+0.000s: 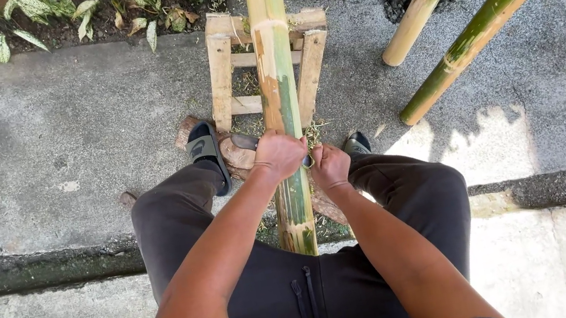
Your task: Using a knife to shave and smooth the nodes of a green bamboo pole.
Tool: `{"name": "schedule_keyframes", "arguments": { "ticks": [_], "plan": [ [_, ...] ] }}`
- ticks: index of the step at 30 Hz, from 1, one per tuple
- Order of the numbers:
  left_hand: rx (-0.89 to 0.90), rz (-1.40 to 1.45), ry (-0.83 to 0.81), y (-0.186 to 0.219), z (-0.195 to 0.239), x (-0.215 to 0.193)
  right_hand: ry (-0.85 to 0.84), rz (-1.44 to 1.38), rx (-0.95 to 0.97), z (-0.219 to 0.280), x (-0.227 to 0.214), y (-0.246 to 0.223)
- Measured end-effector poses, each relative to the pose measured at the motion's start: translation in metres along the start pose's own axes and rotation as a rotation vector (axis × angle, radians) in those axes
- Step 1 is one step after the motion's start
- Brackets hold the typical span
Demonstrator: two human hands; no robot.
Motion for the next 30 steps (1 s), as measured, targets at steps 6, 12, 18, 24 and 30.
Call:
{"name": "schedule_keyframes", "arguments": {
  "ticks": [6, 12, 18, 24, 30],
  "plan": [
    [-0.017, -0.015, -0.108, -0.001, -0.001, 0.003, -0.049, 0.04, -0.046, 0.0, 0.005, 0.006],
    [-0.018, -0.015, -0.101, 0.0, -0.002, 0.007, -0.038, 0.116, -0.177, 0.001, 0.005, 0.005],
    [-0.025, 0.005, -0.162, -0.002, -0.003, 0.005, -0.046, 0.147, -0.225, -0.001, 0.005, 0.004],
    [-0.072, 0.046, -0.28, 0.006, 0.008, 0.014, -0.09, 0.196, -0.318, 0.016, 0.01, 0.013],
    [-0.043, 0.061, 0.097, 0.027, 0.04, 0.014, -0.088, -0.006, -0.119, 0.04, -0.017, -0.007]
  ]
}}
Point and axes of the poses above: each hand's wrist, its own z-axis away from the middle knuckle, its own x-axis out of the palm, y = z × x, the point moved 3 cm from there along -z, towards the middle knuckle, and after that the axes turned 4 degrees about -x, right-handed, at the moved point
